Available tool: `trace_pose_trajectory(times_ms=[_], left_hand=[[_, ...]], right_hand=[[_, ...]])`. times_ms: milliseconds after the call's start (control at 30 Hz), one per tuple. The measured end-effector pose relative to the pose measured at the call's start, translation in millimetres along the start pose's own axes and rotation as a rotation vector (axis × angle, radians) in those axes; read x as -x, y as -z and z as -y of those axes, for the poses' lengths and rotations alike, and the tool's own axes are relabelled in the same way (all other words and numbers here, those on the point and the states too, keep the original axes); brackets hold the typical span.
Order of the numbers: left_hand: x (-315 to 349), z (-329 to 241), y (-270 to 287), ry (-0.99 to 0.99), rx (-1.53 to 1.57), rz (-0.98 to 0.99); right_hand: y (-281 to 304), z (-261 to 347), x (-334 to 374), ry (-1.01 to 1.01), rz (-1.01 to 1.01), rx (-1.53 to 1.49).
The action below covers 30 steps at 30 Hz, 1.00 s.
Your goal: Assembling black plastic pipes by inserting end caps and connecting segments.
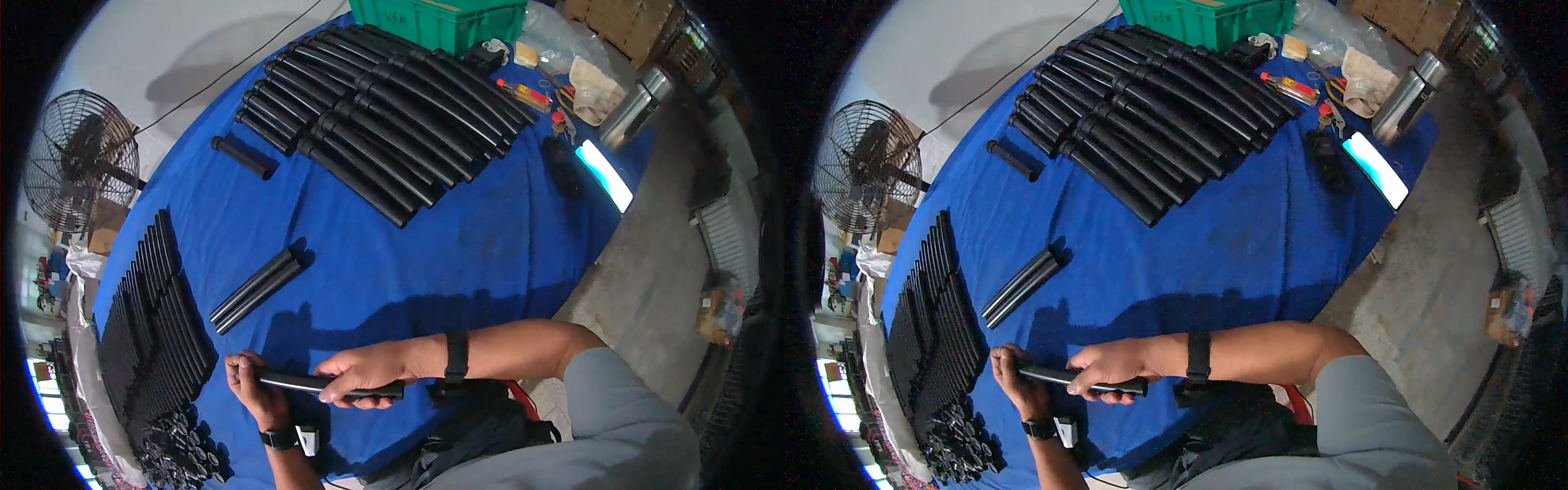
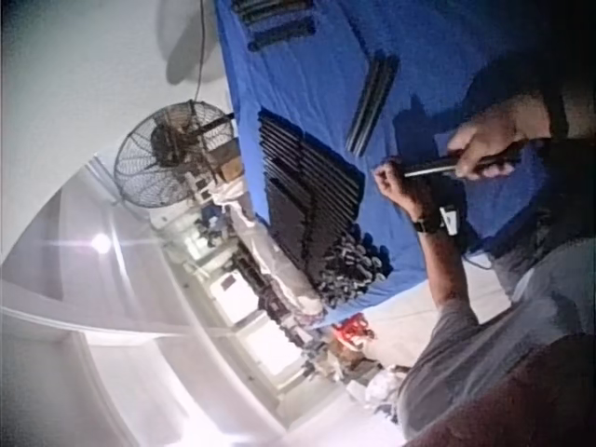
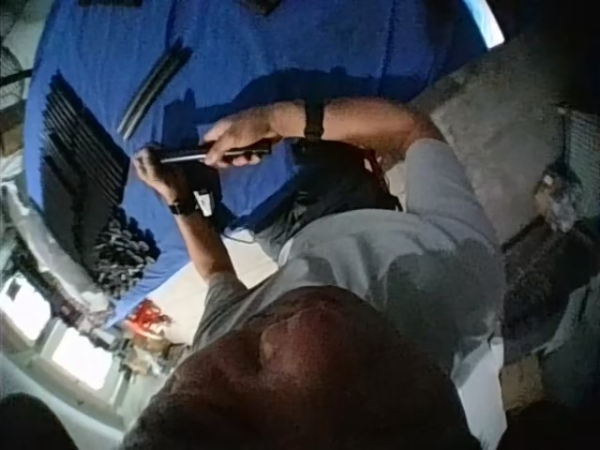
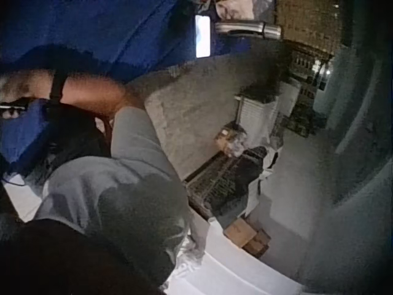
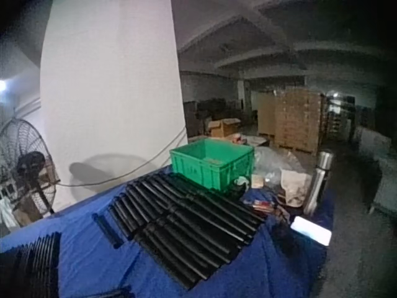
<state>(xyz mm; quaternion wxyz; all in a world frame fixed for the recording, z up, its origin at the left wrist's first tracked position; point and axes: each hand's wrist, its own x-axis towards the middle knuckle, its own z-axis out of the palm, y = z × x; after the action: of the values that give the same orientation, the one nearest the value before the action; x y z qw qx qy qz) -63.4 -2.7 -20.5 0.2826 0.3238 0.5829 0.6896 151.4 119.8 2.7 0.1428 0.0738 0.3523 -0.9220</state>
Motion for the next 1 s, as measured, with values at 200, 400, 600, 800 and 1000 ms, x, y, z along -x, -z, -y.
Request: trace_pose_trajectory(times_ms=[200,400,600,800,1000], left_hand=[[4,-4,-4,-0.036,-0.052,-0.135],[1,-7,-5,0.037,0.038,-0.123],[-1,-23,-19,0.098,0.398,-0.177],[6,-10,-6,0.176,0.458,-0.024],[7,-9,-5,0.197,0.336,0.021]], right_hand=[[-8,1,0,-0.008,-0.045,0.251],[-14,0,-3,0.044,-0.171,0.440],[-29,17,2,0.353,-0.425,1.363],[-8,160,-1,0.632,-0.901,1.854],[94,306,-36,0.242,-1.331,2.186]])
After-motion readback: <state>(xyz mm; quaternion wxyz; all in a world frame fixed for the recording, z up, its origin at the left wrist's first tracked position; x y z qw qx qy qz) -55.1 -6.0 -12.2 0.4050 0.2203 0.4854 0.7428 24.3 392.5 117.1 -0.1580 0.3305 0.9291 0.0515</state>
